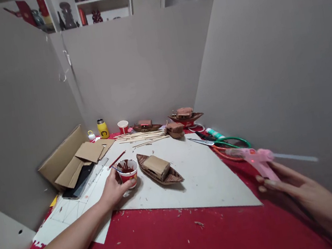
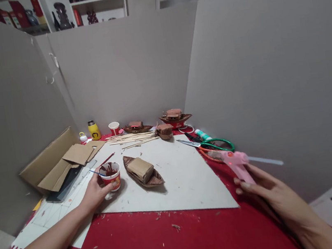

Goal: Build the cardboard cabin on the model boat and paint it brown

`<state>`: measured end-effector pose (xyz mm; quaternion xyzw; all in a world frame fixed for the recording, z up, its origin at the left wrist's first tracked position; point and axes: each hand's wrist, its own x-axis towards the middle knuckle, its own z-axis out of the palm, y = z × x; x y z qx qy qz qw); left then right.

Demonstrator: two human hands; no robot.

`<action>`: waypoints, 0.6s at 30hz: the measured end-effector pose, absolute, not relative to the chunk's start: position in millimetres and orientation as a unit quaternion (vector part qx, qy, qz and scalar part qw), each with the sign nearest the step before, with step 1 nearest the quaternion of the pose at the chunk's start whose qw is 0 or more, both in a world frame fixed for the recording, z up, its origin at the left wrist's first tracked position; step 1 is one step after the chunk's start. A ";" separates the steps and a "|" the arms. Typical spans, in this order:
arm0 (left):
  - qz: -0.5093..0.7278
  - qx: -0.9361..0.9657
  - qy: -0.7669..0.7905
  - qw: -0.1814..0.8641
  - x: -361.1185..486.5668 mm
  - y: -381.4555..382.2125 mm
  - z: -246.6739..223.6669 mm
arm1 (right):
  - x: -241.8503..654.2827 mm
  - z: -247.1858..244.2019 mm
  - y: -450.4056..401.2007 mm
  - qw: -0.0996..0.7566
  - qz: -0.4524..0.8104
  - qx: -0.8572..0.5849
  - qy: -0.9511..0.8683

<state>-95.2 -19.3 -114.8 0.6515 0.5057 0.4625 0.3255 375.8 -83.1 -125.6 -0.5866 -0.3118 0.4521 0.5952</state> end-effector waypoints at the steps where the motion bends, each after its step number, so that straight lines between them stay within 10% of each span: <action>1: 0.466 0.645 0.508 0.330 -95.0 -19.5 -114.3 | 378.0 -127.5 -83.3 0.569 0.432 -0.611 -0.341; 18: 0.403 0.644 0.559 0.334 -91.7 -21.1 -104.0 | 461.8 -176.4 -57.1 0.215 -0.044 -0.528 -0.820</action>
